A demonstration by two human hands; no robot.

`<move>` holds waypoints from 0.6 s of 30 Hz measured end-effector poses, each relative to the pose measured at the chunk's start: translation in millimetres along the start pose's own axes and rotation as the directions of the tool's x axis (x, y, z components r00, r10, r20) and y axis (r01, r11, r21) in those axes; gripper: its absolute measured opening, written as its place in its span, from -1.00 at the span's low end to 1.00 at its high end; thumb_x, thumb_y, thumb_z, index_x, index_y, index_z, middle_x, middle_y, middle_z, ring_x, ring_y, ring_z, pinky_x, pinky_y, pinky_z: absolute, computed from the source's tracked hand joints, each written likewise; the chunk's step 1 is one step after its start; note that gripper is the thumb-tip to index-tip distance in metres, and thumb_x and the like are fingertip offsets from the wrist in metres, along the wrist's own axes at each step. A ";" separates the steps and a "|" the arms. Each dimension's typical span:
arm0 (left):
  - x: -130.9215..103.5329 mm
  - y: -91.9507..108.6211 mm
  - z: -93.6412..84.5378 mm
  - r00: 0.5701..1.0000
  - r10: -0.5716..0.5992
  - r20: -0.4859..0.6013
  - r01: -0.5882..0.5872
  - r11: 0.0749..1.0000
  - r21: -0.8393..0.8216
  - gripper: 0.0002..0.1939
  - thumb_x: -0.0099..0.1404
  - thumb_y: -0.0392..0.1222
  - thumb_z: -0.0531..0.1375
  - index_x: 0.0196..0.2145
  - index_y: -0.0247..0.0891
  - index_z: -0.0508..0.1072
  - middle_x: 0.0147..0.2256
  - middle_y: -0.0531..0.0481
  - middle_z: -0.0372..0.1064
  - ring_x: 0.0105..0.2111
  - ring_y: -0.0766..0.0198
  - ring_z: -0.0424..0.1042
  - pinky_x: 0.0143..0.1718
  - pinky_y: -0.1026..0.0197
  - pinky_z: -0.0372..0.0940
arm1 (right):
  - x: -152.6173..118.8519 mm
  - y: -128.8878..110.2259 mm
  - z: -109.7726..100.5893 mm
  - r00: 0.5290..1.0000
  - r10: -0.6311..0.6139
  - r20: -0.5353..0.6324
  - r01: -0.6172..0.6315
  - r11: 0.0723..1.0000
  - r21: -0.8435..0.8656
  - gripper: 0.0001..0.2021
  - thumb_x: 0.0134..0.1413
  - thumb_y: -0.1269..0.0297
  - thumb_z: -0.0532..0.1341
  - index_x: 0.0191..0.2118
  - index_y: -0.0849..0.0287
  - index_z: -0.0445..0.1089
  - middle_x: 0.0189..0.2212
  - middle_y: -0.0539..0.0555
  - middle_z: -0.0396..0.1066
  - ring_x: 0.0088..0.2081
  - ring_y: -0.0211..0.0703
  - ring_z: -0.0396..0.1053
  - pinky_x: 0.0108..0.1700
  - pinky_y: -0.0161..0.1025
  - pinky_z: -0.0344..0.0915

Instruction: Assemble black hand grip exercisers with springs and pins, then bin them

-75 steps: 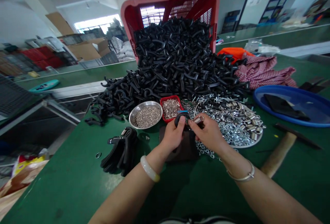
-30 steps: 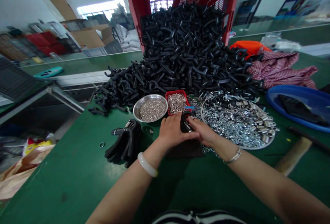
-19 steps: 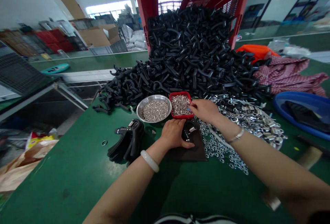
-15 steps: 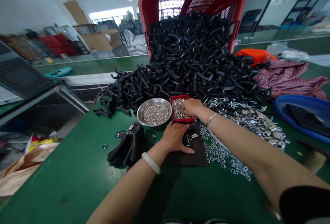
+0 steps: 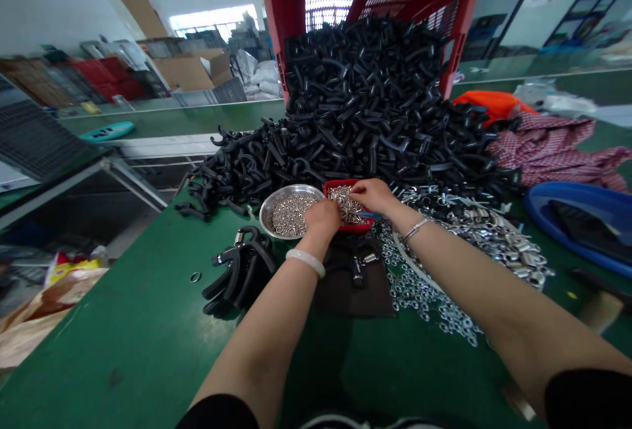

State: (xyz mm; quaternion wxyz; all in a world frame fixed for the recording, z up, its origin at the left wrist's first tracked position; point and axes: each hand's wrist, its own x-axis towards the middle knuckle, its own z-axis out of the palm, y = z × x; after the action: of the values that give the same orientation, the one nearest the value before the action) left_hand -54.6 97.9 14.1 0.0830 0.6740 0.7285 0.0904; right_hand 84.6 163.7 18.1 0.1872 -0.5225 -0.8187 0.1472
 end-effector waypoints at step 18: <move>2.5 -3.2 5.7 0.998 0.040 0.042 -0.044 0.995 0.087 -0.74 0.22 -0.07 0.06 -0.15 -0.13 0.39 -0.22 -0.14 0.43 -0.20 0.11 0.40 -0.21 0.11 0.25 | -19.9 6.4 -3.1 0.990 0.051 -0.134 -0.033 0.991 0.133 -0.77 -0.03 0.16 0.17 -0.41 0.22 0.47 -0.51 0.03 0.45 -0.48 -0.26 0.31 -0.42 -0.34 0.15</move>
State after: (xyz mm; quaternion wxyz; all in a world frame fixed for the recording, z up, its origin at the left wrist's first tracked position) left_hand -56.5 100.3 7.8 0.0659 0.6939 0.7156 0.0462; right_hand 98.9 148.4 15.0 0.2737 -0.5351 -0.7814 0.1678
